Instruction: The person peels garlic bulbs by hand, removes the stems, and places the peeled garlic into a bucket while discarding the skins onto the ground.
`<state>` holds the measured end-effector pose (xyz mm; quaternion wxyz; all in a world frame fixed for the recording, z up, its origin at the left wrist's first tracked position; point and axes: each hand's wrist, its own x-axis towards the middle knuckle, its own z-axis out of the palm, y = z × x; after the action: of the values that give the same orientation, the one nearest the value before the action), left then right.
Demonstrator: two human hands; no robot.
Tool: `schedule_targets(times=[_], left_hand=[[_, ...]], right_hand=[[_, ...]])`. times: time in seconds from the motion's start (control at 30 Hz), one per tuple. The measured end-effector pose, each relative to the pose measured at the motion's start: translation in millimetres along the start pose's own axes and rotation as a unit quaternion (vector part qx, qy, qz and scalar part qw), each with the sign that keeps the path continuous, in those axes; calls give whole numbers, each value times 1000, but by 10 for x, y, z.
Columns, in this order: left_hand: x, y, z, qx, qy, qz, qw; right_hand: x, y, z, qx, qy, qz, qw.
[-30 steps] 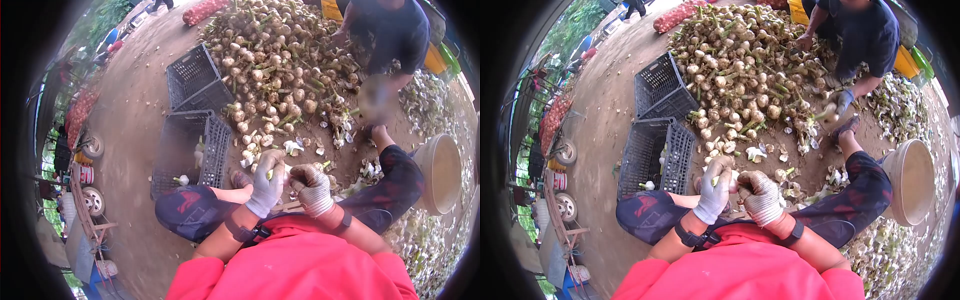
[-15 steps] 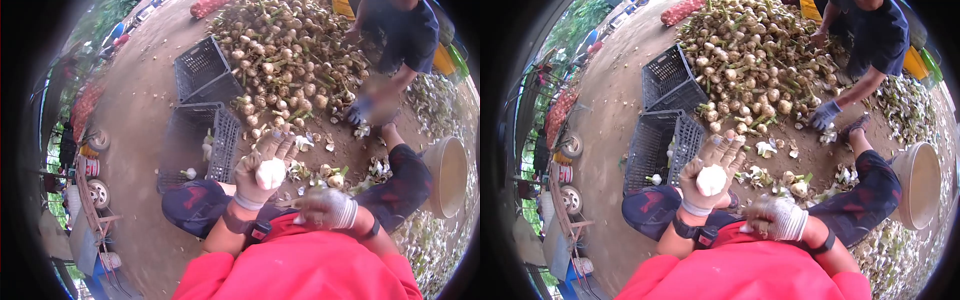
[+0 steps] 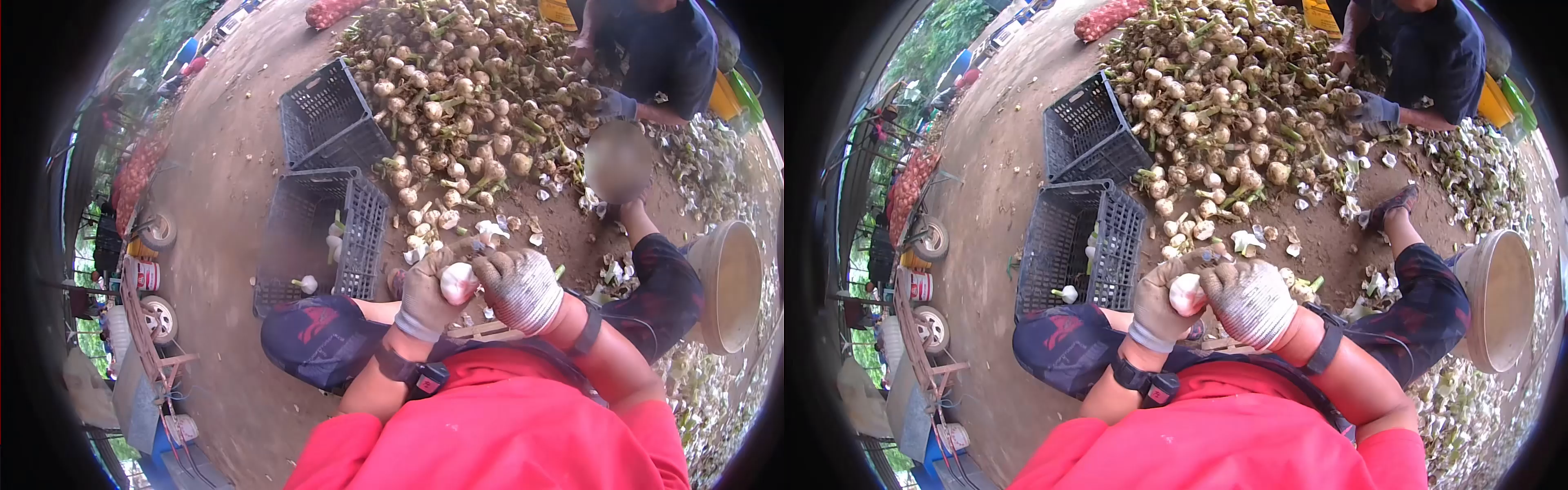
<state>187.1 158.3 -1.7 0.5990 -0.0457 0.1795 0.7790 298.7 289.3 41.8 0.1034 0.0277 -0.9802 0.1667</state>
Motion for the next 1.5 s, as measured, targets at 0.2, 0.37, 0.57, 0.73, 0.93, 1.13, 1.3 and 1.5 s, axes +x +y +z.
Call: schedule_targets(times=[0.2, 0.37, 0.57, 0.73, 0.93, 1.13, 1.3, 1.5], left_hand=[[154, 418, -408, -131, 35, 194, 972], [144, 322, -97, -135, -48, 168, 975], [88, -44, -28, 137, 49, 231, 962], [8, -73, -529, 523, 113, 257, 805], [210, 54, -293, -103, 194, 172, 960], [196, -32, -591, -21, 127, 154, 980], [233, -160, -463, 52, 282, 112, 952], [193, -134, -605, -94, 167, 9, 981]], right_hand=[[-425, -180, 206, 418, -202, -66, 883], [-155, 30, 183, 84, -91, 204, 971], [75, -72, 429, 435, 59, 200, 876], [78, -153, 407, 638, -42, 312, 703], [-70, 20, -30, 810, -58, 127, 569], [44, 64, 227, 63, -177, 242, 952], [135, -18, 603, 126, -150, 196, 961], [-161, 451, 1086, 482, -62, 311, 817]])
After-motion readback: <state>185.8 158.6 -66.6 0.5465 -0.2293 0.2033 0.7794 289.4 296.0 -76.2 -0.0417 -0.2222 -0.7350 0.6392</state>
